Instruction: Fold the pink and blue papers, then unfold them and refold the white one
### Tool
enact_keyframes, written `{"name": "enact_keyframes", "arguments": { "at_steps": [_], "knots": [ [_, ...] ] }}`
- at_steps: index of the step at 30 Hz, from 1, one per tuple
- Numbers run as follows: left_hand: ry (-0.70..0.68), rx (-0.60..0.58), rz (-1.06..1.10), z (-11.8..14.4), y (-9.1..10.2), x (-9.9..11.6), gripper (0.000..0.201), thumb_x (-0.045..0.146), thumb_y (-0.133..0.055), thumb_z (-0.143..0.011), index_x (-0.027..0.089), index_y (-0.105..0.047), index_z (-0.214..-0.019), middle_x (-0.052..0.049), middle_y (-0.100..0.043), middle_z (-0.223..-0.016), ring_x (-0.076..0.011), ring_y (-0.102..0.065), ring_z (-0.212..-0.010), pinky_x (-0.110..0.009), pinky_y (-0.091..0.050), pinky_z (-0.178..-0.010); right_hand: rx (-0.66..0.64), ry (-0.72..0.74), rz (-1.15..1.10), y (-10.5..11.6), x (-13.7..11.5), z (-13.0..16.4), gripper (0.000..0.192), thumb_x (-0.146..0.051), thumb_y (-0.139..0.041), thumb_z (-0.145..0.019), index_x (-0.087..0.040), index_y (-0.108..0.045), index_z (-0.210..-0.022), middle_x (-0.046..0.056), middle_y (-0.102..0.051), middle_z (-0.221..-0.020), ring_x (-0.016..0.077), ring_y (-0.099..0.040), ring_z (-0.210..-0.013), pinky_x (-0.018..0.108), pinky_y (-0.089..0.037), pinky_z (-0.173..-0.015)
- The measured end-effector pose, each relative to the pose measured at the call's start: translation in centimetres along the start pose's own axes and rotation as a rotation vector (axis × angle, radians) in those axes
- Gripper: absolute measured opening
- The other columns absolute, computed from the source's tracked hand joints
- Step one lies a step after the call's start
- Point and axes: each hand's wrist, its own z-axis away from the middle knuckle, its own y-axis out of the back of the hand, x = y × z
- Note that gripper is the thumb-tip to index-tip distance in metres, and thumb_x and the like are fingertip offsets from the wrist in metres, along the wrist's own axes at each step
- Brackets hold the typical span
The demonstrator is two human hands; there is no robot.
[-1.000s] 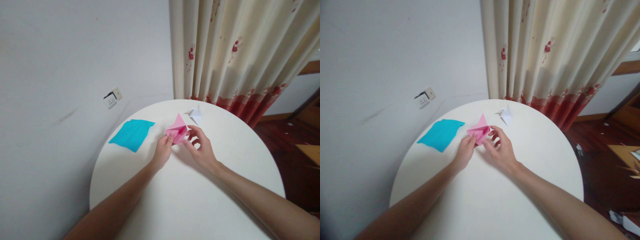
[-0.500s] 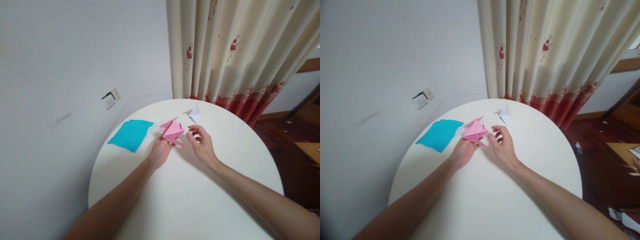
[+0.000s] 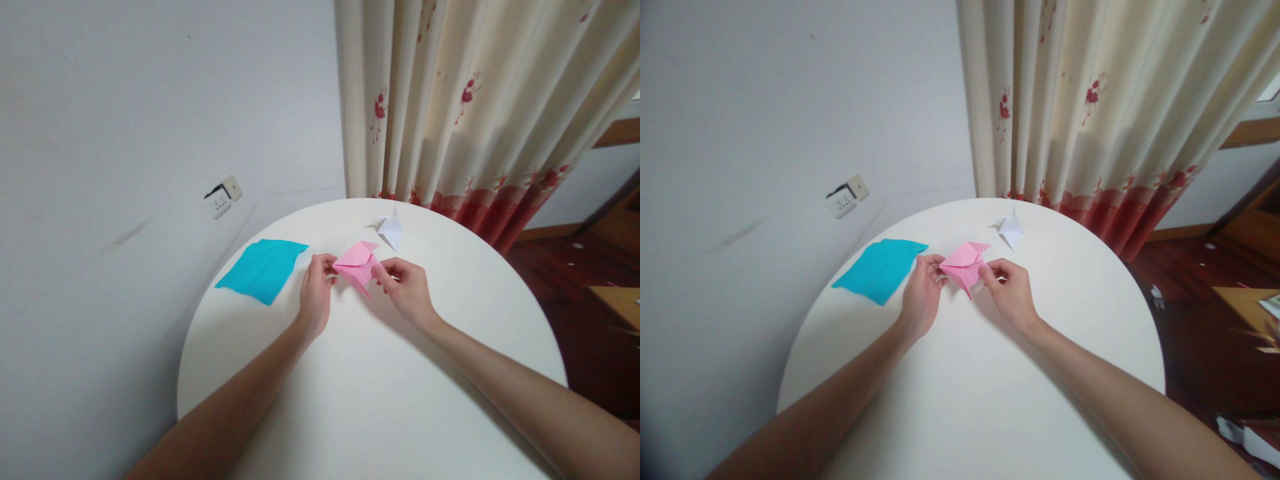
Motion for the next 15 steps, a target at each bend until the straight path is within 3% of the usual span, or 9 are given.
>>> {"name": "enact_keyframes", "arguments": {
  "at_steps": [5,8,11,13,15],
  "knots": [
    [-0.016,-0.186,-0.111,-0.2,0.2,0.5,0.026,0.039,-0.074,-0.08,0.017,-0.065,-0.091,-0.003,-0.066,-0.085,-0.0158,-0.059,-0.081,-0.027,-0.045,-0.076,-0.074,-0.019,-0.137,0.0,-0.2,0.0,0.035,-0.051,-0.067,-0.083,-0.017,-0.074,-0.083,0.006,-0.069,-0.074,0.0148,-0.056,-0.058,0.029,-0.046,-0.052],
    [0.101,-0.195,0.061,-0.1,0.2,0.6,0.025,0.037,-0.075,-0.08,0.016,-0.064,-0.086,-0.002,-0.064,-0.081,-0.0139,-0.059,-0.076,-0.026,-0.045,-0.074,0.008,-0.039,-0.285,0.2,0.5,-0.4,0.039,-0.054,-0.058,-0.088,-0.018,-0.072,-0.086,0.006,-0.067,-0.079,0.0163,-0.06,-0.068,0.028,-0.047,-0.056],
    [0.231,-0.215,0.193,0.0,0.1,1.0,0.025,0.036,-0.075,-0.08,0.016,-0.062,-0.087,-0.002,-0.064,-0.084,-0.0125,-0.06,-0.075,-0.024,-0.046,-0.072,0.078,-0.162,-0.367,0.4,1.2,-0.9,0.039,-0.056,-0.058,-0.088,-0.02,-0.07,-0.098,0.006,-0.068,-0.094,0.0169,-0.061,-0.081,0.027,-0.049,-0.062],
    [0.289,-0.251,0.217,0.2,0.0,1.2,0.025,0.039,-0.073,-0.082,0.017,-0.062,-0.087,-0.002,-0.064,-0.084,-0.013,-0.061,-0.075,-0.025,-0.047,-0.071,-0.04,-0.3,-0.451,0.3,1.3,-0.9,0.045,-0.061,-0.055,-0.088,-0.021,-0.069,-0.104,0.009,-0.068,-0.104,0.0186,-0.063,-0.087,0.03,-0.052,-0.068],
    [0.303,-0.288,0.204,0.2,0.1,1.3,0.027,0.043,-0.072,-0.083,0.018,-0.062,-0.088,-0.003,-0.065,-0.085,-0.0155,-0.062,-0.077,-0.027,-0.049,-0.072,-0.241,-0.403,-0.562,0.0,0.8,-0.6,0.052,-0.065,-0.05,-0.089,-0.02,-0.068,-0.106,0.012,-0.068,-0.108,0.0208,-0.065,-0.09,0.035,-0.054,-0.075]
  ]
}}
